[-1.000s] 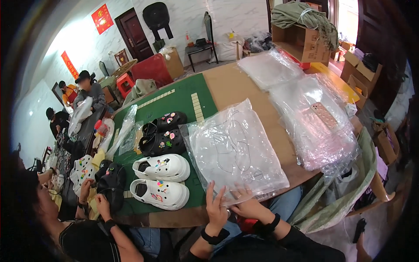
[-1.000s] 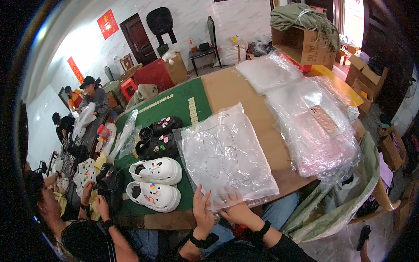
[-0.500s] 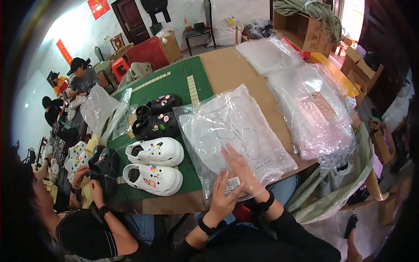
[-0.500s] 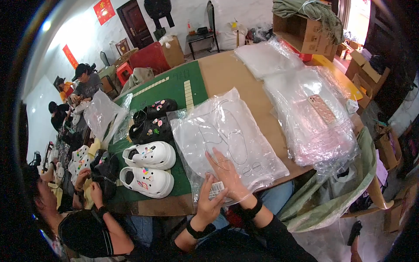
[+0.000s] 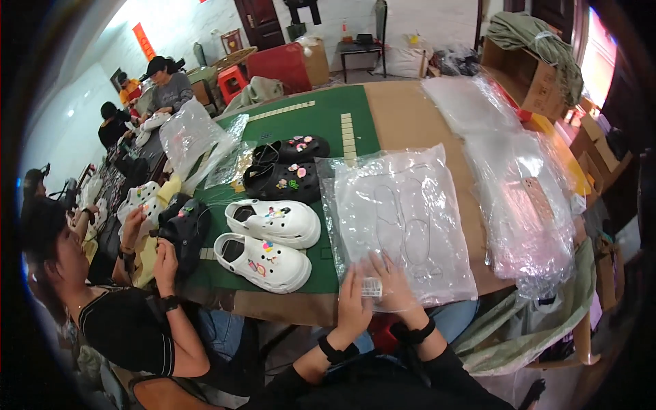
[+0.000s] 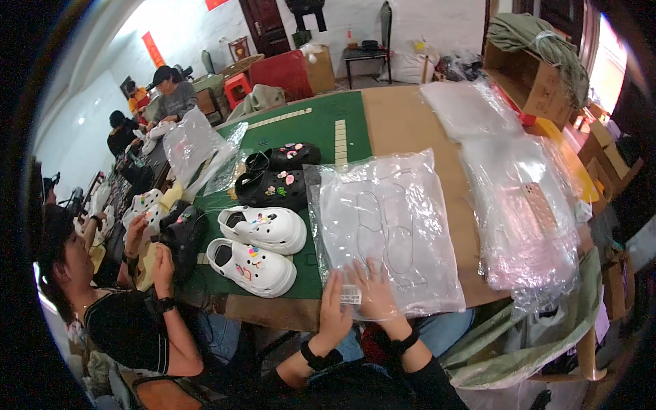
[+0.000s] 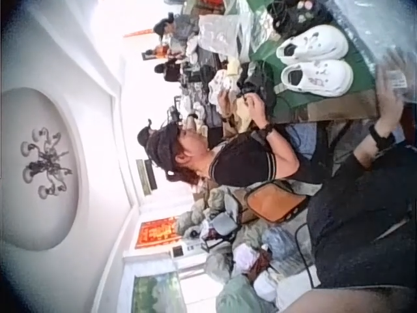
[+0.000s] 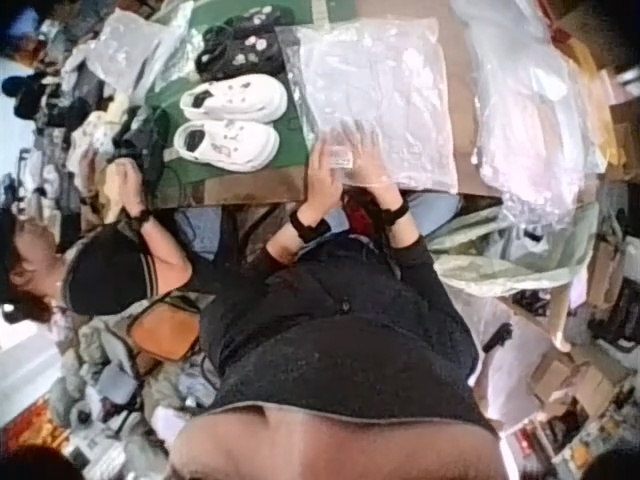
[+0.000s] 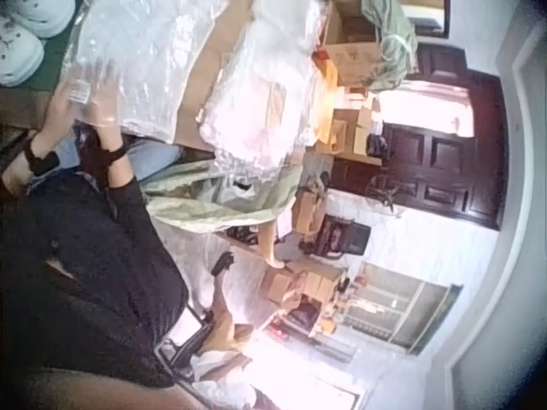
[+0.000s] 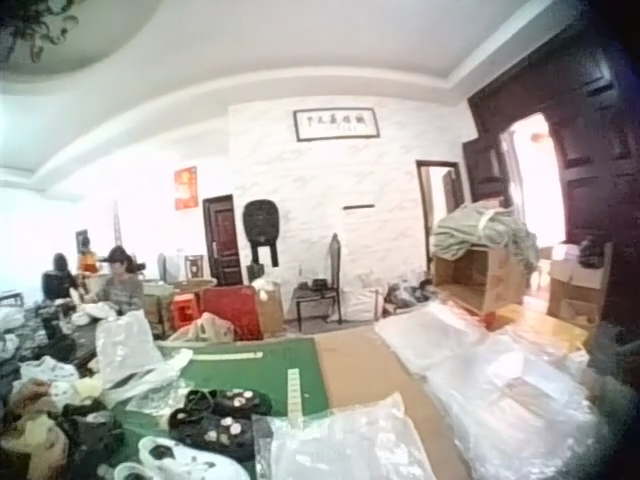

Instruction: The recorder is inspecting various pairs of decorated clog-style shoes and placing them into clear plastic bags at a shared workshop table.

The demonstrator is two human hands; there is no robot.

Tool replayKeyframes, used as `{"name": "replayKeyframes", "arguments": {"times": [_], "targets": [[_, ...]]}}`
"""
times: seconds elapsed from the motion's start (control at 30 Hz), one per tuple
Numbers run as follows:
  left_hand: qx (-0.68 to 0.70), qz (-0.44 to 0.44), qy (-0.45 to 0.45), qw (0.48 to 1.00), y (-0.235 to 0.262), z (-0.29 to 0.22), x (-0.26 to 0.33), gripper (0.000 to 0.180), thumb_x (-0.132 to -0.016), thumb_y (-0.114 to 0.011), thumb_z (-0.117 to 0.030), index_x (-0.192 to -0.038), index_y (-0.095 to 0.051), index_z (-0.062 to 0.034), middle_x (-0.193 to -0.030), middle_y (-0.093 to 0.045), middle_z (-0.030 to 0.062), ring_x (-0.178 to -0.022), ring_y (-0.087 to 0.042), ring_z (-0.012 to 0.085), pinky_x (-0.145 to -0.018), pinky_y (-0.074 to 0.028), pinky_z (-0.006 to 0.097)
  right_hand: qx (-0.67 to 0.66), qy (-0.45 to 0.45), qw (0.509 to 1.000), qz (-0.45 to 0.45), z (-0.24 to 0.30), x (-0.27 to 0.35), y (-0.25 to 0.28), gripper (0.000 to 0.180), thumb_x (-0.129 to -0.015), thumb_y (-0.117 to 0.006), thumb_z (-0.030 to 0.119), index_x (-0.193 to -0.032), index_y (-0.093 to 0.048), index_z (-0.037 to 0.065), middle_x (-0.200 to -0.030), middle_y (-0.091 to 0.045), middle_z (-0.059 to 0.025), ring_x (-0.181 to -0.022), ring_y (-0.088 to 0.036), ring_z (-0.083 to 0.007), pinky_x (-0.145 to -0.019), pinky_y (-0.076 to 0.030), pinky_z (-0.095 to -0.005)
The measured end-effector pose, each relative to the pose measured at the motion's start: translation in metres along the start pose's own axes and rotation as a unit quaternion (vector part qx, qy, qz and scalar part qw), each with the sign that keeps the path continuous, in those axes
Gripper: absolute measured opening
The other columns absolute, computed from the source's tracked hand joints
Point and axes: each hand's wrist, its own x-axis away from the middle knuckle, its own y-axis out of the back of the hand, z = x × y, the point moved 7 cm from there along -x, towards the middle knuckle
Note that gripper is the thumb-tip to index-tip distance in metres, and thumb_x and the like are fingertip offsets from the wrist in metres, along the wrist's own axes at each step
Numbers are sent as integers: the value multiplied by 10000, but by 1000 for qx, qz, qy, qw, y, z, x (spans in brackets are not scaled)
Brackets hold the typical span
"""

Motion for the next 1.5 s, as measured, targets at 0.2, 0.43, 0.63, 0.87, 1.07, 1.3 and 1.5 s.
{"name": "replayKeyframes", "arguments": {"times": [0.2, 0.43, 0.63, 0.87, 1.07, 1.3, 1.5], "targets": [[-138, 54, -43, 988, -16, 4, 2, 645, -791, -525, -35, -1411, -348, -16, -1391, -398, 232, -1260, -399, 404, -1061, -318, 463, 86, -6, 996, -21, -1, 6, -18, 678, -795, -583, 342, -1425, -392, 180, -1501, -301, -119, -1321, -338, -381, -1064, -215, -613], [20, 25, 28, 999, -8, 14, 6, 594, -800, -495, -12, -1383, -379, 8, -1303, -496, 221, -1199, -453, 393, -1033, -347, 449, 80, -33, 996, 16, -4, 6, -22, 652, -798, -586, 346, -1413, -419, 205, -1477, -329, -129, -1355, -301, -390, -1068, -211, -619], [40, -39, -21, 998, 4, 8, 10, 534, -789, -507, -5, -1320, -454, 18, -1247, -531, 221, -1104, -511, 397, -987, -388, 445, 97, -22, 994, 47, -1, 5, -18, 676, -809, -587, 345, -1438, -375, 219, -1488, -314, -130, -1376, -259, -402, -1056, -220, -637], [21, -12, -1, 1000, -3, 10, 9, 577, -744, -533, 46, -1315, -471, -7, -1197, -519, 219, -1067, -531, 382, -902, -457, 391, 58, -19, 997, 41, -3, 7, -22, 740, -778, -632, 406, -1444, -361, 229, -1511, -272, -130, -1377, -254, -403, -1049, -221, -650], [71, -39, 56, 995, 2, 14, 7, 593, -737, -504, 76, -1321, -475, -19, -1043, -483, 189, -921, -534, 340, -808, -468, 356, 66, -13, 997, 23, 1, 8, -13, 726, -744, -669, 445, -1394, -438, 219, -1506, -277, -144, -1370, -264, -411, -1042, -228, -651], [75, -27, 39, 996, 2, 17, 7, 532, -767, -543, 30, -1295, -482, 3, -1004, -498, 188, -870, -541, 355, -767, -463, 366, -140, -39, 986, 84, 36, 31, 42, 601, -824, -677, 371, -1289, -520, 24, -1484, -269, -259, -1363, -233, -455, -1116, -182, -499], [42, -29, -22, 998, 2, 16, 10, 483, -763, -621, -47, -1224, -507, 39, -976, -548, 201, -883, -566, 389, -746, -481, 395, -469, -7, 872, 143, 41, 39, 96, 700, -828, -691, 329, -1428, -399, 115, -1555, -16, -244, -1441, -35, -392, -1139, -99, -465]]}}
